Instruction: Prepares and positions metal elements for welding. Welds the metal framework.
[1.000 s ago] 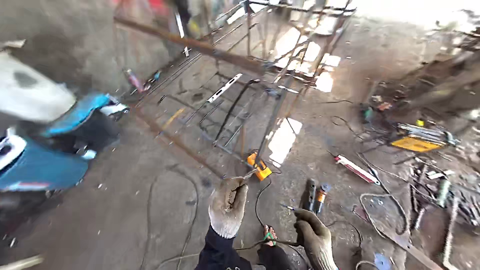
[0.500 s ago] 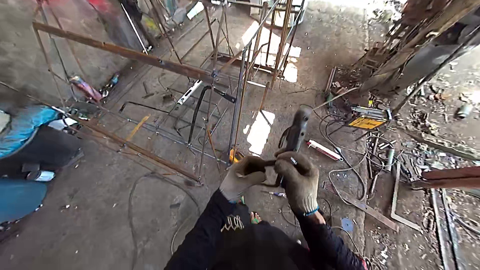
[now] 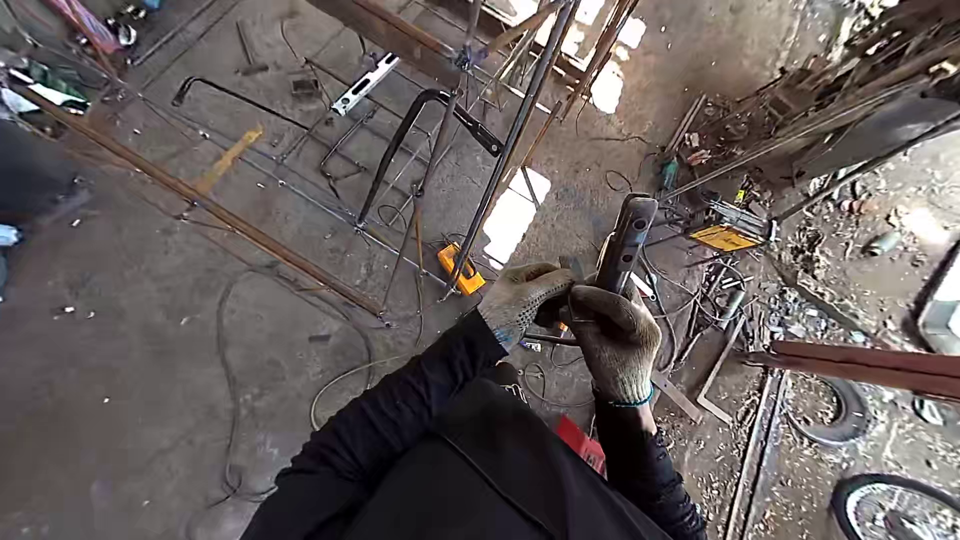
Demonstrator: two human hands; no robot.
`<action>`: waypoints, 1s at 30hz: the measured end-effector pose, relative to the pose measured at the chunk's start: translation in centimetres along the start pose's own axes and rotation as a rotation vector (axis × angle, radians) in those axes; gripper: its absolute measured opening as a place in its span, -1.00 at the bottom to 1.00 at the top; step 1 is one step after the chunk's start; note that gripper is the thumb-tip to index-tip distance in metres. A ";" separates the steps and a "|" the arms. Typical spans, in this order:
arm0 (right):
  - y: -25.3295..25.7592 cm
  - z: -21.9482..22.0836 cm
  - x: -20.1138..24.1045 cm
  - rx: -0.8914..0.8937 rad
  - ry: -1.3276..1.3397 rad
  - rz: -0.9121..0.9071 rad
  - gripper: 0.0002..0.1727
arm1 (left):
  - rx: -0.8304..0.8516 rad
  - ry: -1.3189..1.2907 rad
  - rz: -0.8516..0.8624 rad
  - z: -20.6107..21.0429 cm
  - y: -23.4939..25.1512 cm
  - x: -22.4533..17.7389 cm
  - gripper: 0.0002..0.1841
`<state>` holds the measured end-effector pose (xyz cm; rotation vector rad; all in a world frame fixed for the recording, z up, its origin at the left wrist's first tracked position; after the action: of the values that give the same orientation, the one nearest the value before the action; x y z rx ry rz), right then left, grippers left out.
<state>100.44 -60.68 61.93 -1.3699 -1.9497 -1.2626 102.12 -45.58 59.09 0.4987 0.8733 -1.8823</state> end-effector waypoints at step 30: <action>-12.4 -3.7 -12.1 0.352 -0.457 0.590 0.01 | -0.646 0.053 0.964 -4.0 11.0 -14.2 -0.79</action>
<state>93.72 -71.09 49.20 -1.9484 -1.7088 -0.3372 118.24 -37.13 61.97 0.4411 0.9705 -0.6659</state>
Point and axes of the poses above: each hand's wrist, its own y-axis towards the middle knuckle, its own z-axis out of the palm, x = y × z, the point moved 6 cm from there along y, towards the middle knuckle, and after that the axes turned 14 degrees about -y, right-handed, at the moved point
